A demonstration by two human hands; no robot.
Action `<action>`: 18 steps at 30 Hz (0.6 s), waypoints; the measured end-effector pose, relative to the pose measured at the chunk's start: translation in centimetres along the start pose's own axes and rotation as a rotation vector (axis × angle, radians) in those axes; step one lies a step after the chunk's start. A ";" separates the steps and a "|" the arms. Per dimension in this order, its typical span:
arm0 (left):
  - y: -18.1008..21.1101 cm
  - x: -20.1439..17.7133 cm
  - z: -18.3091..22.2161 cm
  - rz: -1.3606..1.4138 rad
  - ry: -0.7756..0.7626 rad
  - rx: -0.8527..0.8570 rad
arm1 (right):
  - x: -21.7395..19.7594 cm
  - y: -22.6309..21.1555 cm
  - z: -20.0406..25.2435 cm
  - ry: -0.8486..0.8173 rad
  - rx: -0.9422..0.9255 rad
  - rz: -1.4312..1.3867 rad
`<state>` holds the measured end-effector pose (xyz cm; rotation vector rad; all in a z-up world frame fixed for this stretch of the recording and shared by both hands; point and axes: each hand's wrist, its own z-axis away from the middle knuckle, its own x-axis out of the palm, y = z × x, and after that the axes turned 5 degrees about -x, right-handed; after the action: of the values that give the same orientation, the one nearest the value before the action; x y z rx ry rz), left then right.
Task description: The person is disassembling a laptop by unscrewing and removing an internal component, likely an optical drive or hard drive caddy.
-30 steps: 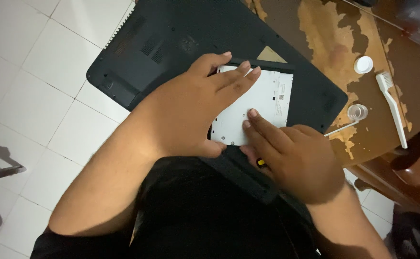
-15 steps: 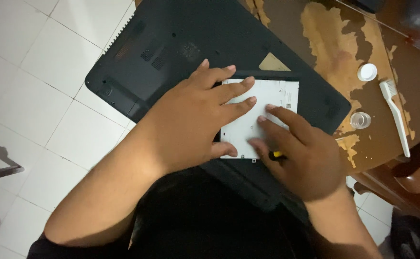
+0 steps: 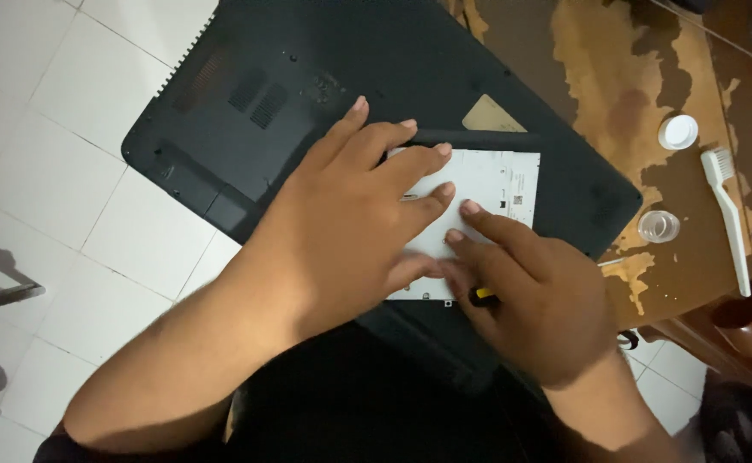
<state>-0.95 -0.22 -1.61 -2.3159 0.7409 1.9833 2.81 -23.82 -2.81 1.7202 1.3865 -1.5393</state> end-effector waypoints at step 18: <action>3.6 -0.3 -0.2 -0.044 -0.003 -0.015 | -1.3 -0.8 0.3 0.023 0.161 0.022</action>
<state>-2.01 -3.37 -0.22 -2.3161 0.6707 1.9808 2.09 -24.26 -1.47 1.8460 1.2809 -1.6633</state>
